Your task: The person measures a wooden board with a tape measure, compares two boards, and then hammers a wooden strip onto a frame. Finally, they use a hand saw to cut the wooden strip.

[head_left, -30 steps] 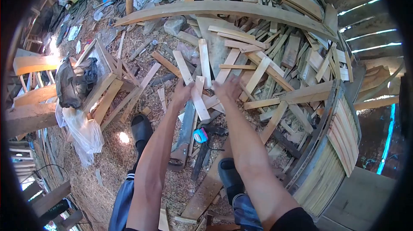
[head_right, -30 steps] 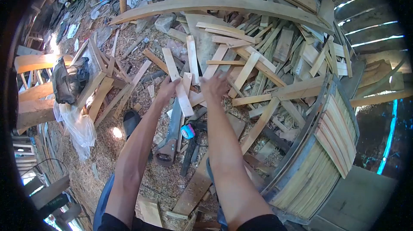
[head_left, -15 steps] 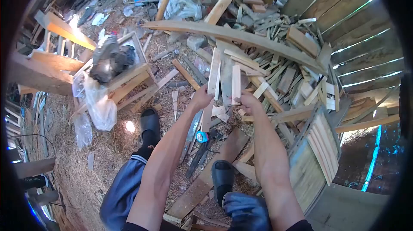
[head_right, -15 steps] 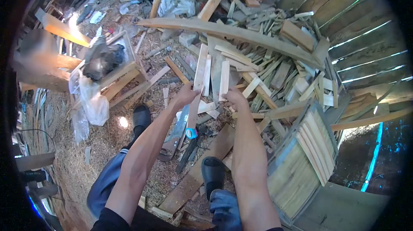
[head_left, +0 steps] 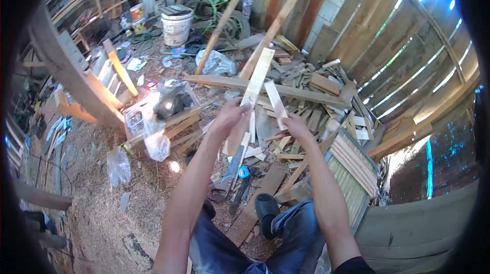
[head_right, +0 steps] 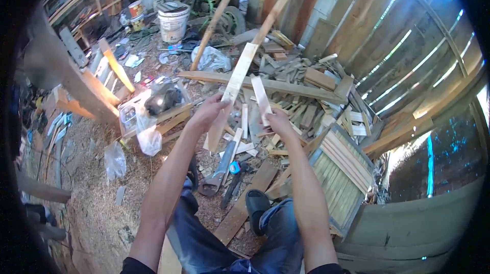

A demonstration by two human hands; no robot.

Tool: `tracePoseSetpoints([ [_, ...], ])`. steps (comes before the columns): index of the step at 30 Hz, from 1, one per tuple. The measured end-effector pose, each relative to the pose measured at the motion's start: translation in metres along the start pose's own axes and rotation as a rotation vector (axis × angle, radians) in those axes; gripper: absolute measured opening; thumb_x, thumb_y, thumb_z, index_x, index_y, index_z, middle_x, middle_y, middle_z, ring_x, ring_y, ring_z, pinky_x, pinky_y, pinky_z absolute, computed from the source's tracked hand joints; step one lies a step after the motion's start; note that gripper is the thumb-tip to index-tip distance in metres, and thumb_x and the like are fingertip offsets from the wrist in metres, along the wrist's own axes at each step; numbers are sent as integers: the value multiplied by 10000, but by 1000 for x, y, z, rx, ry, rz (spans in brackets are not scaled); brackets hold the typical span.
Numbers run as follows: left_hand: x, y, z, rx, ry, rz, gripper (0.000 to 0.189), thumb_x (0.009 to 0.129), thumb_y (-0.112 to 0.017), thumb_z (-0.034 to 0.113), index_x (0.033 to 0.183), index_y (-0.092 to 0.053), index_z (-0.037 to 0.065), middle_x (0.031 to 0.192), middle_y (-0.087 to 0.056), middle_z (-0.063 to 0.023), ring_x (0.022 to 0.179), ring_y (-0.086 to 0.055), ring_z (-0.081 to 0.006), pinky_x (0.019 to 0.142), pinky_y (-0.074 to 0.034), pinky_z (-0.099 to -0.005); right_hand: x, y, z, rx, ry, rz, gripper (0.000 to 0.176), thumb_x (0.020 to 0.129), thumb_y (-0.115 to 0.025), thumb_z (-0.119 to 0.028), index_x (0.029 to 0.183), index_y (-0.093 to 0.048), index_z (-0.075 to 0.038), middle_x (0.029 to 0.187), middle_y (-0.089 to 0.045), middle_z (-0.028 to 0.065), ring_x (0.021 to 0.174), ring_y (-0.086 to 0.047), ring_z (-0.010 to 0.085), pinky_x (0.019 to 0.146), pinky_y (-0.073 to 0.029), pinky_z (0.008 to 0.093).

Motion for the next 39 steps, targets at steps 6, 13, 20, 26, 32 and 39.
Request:
tracePoseSetpoints([
  [6, -35, 25, -43, -19, 174, 166, 339, 982, -476, 231, 1173, -575, -32, 944, -631, -103, 827, -565, -162, 748, -463, -316, -13, -21, -13, -39, -28, 150, 271, 972, -411, -207, 1043, -497, 40, 776, -610, 129, 475, -540, 171, 420, -472, 306],
  [13, -31, 54, -49, 52, 178, 272, 301, 908, -480, 219, 1073, -578, -14, 937, -563, -94, 847, -541, -208, 775, -434, -386, -7, -54, -28, 205, 7, -178, 304, 959, -471, -157, 1180, -590, 17, 990, -672, 107, 865, -676, 202, 776, -530, 336],
  [20, 0, 48, -75, 244, 93, 397, 372, 814, -469, 12, 1178, -536, -29, 1021, -585, -116, 924, -540, -195, 819, -438, -323, 30, -31, 10, 508, 50, 21, 281, 1011, -430, -155, 1208, -503, 32, 1070, -647, 121, 826, -629, 193, 689, -537, 338],
  [26, 70, -2, -89, 213, 68, 191, 491, 768, -470, -37, 1257, -516, -34, 1093, -607, -114, 1005, -553, -206, 875, -443, -312, 31, 6, 35, 588, 92, 188, 241, 1011, -438, -176, 1123, -519, 22, 930, -667, 114, 632, -665, 178, 544, -494, 310],
  [32, 114, -66, -88, 383, -56, 140, 614, 769, -457, -29, 1378, -407, 23, 1064, -640, -163, 863, -626, -216, 702, -493, -319, 50, 34, 67, 228, 20, 230, 259, 996, -514, -257, 1084, -617, -37, 860, -644, 29, 706, -564, 109, 588, -487, 276],
  [39, 131, -91, -93, 102, -69, 161, 632, 779, -481, -14, 1401, -435, 87, 1004, -624, -124, 800, -563, -145, 651, -441, -264, 45, 35, 56, 271, 7, 141, 242, 957, -575, -225, 1067, -650, -23, 919, -648, 51, 782, -587, 149, 670, -531, 319],
])
Point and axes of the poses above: each hand's wrist, its own x-axis towards the middle knuckle, its own y-axis out of the back of the hand, z = x × y, the point moved 8 cm from there along x, towards the middle knuckle
